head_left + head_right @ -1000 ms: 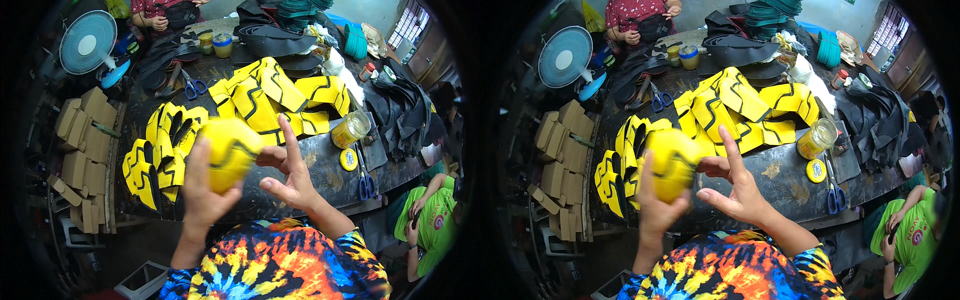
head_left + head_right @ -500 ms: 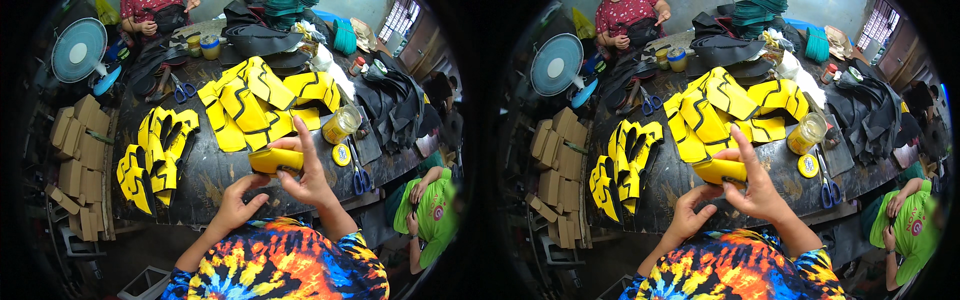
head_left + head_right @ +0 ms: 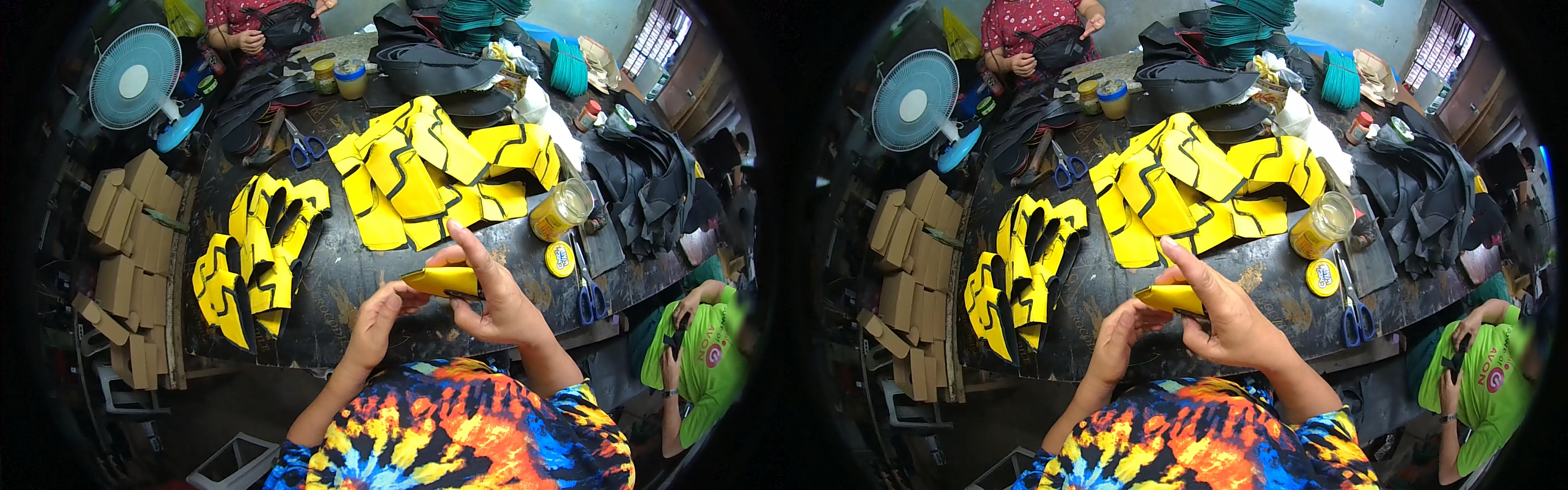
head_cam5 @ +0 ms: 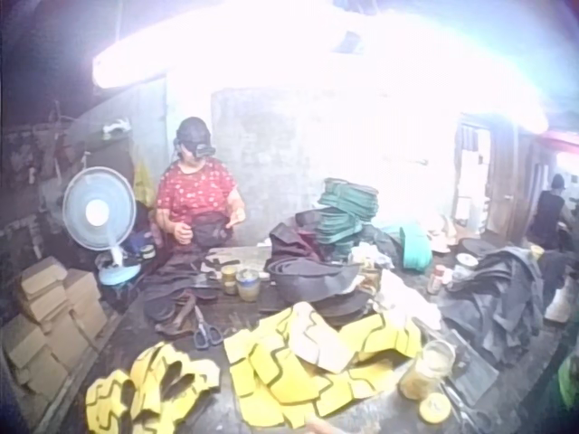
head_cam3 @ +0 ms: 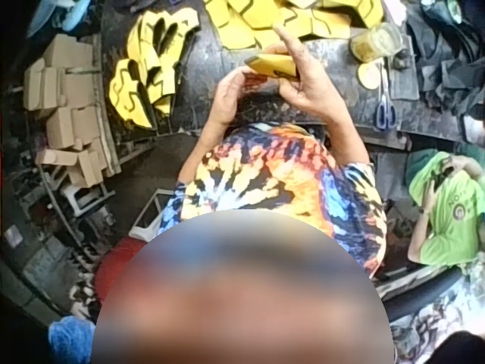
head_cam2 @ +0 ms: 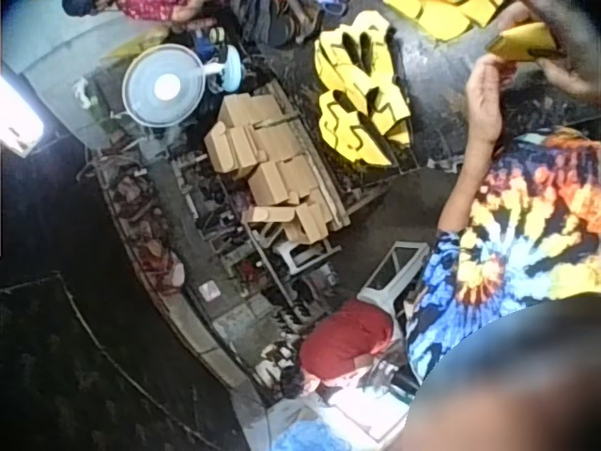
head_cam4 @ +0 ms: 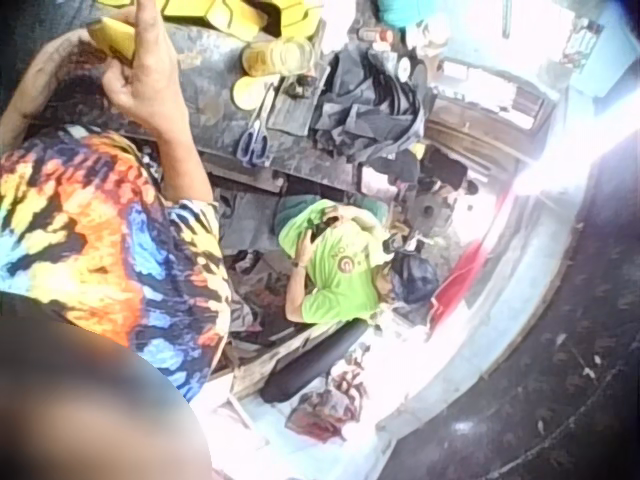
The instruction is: The person repeatedly picks up yellow fabric pieces with black trim from a table, folds and aligns the edges by hand, and places them back on the table. The hands handle the pieces one at a time, turning them over and pressing the seams.
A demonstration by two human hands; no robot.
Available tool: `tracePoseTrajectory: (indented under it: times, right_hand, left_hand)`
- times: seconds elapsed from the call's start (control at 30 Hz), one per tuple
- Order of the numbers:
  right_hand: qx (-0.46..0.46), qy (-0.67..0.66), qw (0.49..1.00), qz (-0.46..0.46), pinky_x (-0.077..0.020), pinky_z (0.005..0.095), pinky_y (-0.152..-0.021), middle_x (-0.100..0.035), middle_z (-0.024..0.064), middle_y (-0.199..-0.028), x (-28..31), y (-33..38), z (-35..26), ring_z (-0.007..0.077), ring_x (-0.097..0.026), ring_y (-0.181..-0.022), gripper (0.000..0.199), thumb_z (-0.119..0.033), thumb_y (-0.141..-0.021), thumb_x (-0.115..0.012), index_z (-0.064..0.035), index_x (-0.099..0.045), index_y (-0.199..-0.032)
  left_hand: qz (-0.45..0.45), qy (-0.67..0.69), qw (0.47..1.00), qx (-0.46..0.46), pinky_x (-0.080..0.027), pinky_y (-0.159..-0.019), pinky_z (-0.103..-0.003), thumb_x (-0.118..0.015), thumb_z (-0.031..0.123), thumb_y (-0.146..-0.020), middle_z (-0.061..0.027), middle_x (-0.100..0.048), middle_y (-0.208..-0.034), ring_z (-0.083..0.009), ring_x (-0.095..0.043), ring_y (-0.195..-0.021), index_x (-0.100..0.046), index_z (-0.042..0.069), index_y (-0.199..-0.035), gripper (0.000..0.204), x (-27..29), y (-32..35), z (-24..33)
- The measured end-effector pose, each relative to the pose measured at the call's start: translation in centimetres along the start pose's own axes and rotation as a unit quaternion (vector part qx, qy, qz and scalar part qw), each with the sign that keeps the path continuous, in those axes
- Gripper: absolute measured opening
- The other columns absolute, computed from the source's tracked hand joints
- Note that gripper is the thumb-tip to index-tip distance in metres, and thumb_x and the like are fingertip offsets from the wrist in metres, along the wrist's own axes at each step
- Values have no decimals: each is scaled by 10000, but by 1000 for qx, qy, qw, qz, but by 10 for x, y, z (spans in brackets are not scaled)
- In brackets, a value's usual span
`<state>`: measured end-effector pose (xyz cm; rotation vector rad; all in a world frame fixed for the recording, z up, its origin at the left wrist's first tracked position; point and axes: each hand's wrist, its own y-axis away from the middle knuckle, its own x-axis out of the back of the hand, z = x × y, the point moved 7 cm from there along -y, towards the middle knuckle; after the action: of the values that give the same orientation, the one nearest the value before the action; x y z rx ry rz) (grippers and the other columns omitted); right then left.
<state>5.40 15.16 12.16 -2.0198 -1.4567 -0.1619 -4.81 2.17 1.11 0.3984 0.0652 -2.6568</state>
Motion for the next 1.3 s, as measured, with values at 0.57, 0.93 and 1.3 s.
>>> tracePoseTrajectory:
  times: [0.57,0.93,1.3]
  right_hand:
    - [25,-80,995,-45,-435,438,-1115,-530,220,-1415,-13,3,-10,372,-559,-1318,967,111,-706,-602,-54,-287,-1605]
    - [-153,500,818,240,-369,488,-1110,-551,172,-1463,159,52,22,370,-470,-1384,609,-443,-651,-924,-106,-780,-1137]
    - [-208,564,791,114,-392,492,-1060,-618,114,-1420,190,50,78,321,-502,-1359,461,-455,-637,-904,-115,-839,-941]
  left_hand:
    - [-80,294,944,124,-259,-1227,-423,-335,559,-1085,-133,-486,-1522,-224,-422,-1443,-451,19,-1494,687,-28,-14,-23]
    - [107,141,982,-63,-471,-1109,-395,-486,215,-1086,-136,-635,-1382,-237,-622,-1269,-521,-12,-1419,405,16,-10,13]
    - [44,369,928,19,-451,-1138,-479,-706,82,-943,-78,-598,-1442,-262,-582,-1333,-430,97,-1511,632,3,-21,6]
